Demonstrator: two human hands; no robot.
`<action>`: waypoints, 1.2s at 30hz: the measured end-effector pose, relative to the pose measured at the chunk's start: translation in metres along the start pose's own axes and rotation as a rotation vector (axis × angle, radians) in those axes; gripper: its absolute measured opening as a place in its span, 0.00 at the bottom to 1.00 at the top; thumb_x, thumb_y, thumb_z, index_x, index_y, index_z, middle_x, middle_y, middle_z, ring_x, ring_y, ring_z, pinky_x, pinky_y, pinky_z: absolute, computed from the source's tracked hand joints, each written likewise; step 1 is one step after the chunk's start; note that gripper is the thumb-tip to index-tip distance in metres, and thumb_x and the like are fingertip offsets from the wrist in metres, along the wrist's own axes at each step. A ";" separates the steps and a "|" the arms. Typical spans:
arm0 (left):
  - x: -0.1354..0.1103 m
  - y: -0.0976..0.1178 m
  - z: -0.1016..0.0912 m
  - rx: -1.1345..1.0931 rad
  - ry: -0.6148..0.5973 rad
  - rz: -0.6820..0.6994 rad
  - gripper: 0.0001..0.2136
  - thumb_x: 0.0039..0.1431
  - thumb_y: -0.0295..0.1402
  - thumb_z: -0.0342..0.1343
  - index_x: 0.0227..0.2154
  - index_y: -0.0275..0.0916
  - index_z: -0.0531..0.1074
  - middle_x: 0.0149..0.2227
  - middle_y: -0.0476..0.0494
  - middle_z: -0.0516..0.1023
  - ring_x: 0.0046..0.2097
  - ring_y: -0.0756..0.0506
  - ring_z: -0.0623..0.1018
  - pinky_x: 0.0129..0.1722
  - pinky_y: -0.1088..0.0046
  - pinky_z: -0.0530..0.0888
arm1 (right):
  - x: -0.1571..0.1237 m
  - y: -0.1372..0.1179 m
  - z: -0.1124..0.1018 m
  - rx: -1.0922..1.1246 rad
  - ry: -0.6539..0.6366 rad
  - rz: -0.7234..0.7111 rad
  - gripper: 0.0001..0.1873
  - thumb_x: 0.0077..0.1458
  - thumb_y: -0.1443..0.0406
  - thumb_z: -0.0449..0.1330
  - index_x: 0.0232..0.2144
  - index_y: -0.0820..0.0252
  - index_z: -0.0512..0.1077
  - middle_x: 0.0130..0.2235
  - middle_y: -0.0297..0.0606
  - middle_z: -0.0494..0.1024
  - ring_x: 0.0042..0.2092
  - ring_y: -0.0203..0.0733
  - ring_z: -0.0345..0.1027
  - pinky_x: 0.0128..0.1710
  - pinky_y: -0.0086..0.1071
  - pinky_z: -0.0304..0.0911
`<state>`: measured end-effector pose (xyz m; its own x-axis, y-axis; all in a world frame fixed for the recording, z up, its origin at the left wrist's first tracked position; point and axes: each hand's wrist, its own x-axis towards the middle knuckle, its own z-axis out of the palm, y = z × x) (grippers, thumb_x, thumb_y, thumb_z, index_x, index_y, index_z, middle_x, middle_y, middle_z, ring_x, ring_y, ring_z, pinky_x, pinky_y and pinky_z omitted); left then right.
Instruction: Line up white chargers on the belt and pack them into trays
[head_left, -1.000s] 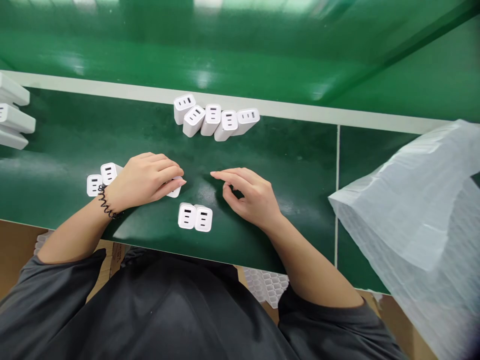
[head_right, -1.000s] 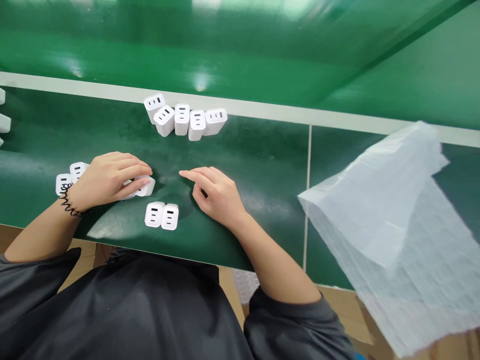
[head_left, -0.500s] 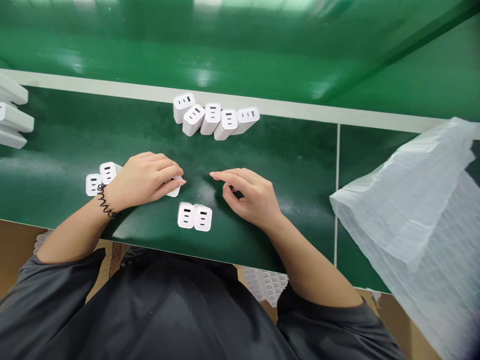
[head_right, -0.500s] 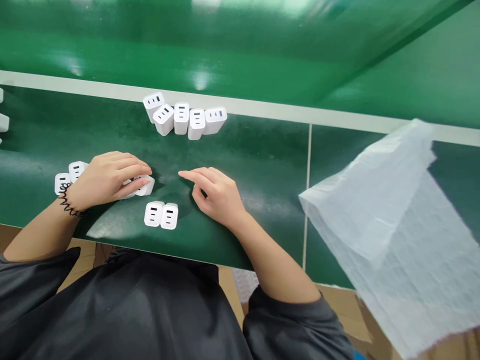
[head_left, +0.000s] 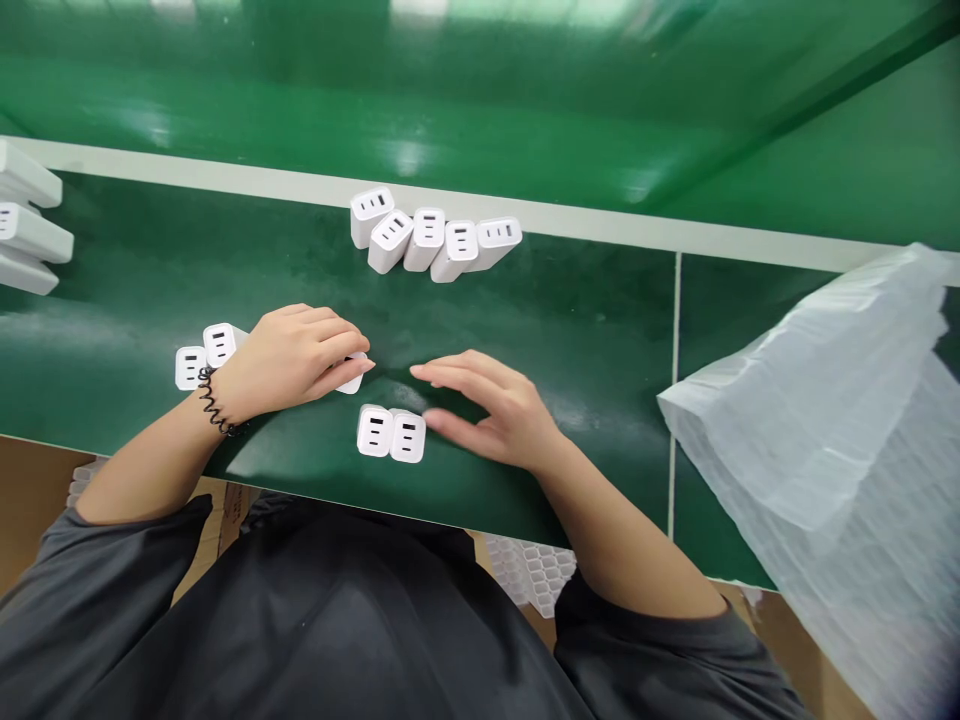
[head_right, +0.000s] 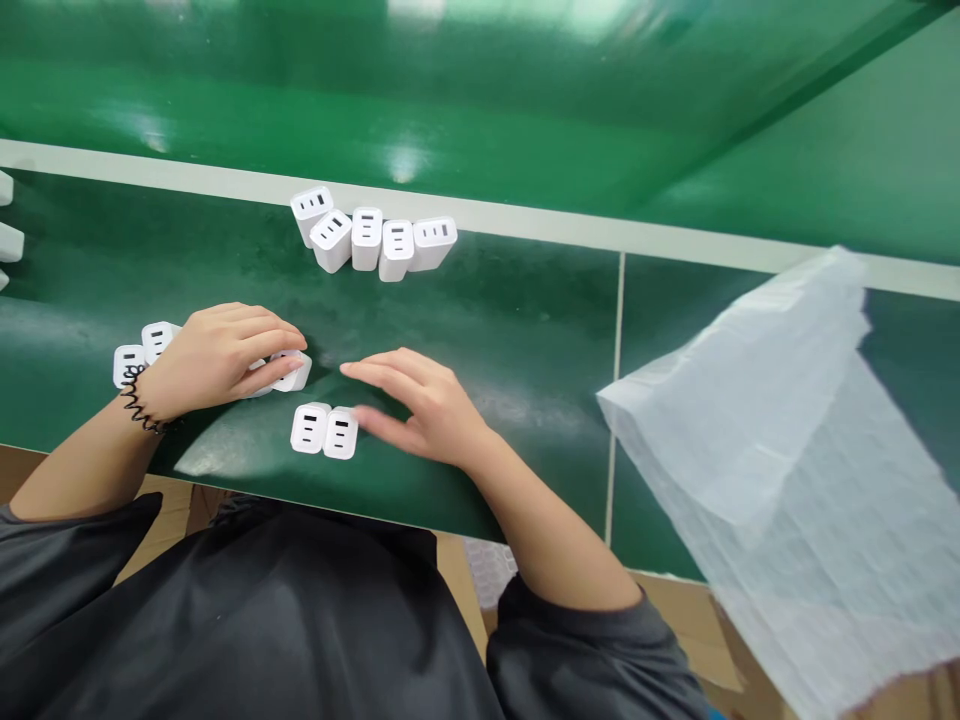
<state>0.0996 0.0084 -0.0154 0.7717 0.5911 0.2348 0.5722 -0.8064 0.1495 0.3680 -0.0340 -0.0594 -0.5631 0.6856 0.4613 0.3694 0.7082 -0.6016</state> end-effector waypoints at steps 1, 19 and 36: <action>0.000 0.000 0.000 0.001 -0.001 0.001 0.15 0.71 0.39 0.47 0.35 0.38 0.76 0.37 0.46 0.83 0.37 0.47 0.80 0.36 0.71 0.72 | 0.000 -0.003 0.001 0.041 -0.063 -0.038 0.26 0.59 0.57 0.64 0.57 0.57 0.67 0.48 0.44 0.79 0.45 0.45 0.75 0.44 0.39 0.73; -0.002 -0.002 0.003 -0.013 0.015 0.000 0.15 0.71 0.39 0.47 0.35 0.38 0.76 0.37 0.46 0.83 0.36 0.47 0.80 0.35 0.71 0.71 | -0.005 0.051 -0.006 -0.255 0.327 0.372 0.43 0.57 0.59 0.64 0.69 0.47 0.48 0.63 0.49 0.60 0.58 0.59 0.65 0.48 0.55 0.73; -0.003 -0.002 0.003 -0.026 -0.019 -0.019 0.17 0.71 0.41 0.46 0.35 0.38 0.76 0.37 0.45 0.83 0.37 0.46 0.80 0.37 0.70 0.72 | -0.005 -0.024 0.032 -0.023 -0.114 -0.028 0.23 0.62 0.67 0.58 0.58 0.56 0.64 0.49 0.44 0.78 0.48 0.47 0.73 0.46 0.43 0.71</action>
<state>0.0972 0.0085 -0.0189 0.7656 0.6067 0.2137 0.5801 -0.7948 0.1784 0.3383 -0.0599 -0.0679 -0.6535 0.6429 0.3994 0.3688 0.7313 -0.5737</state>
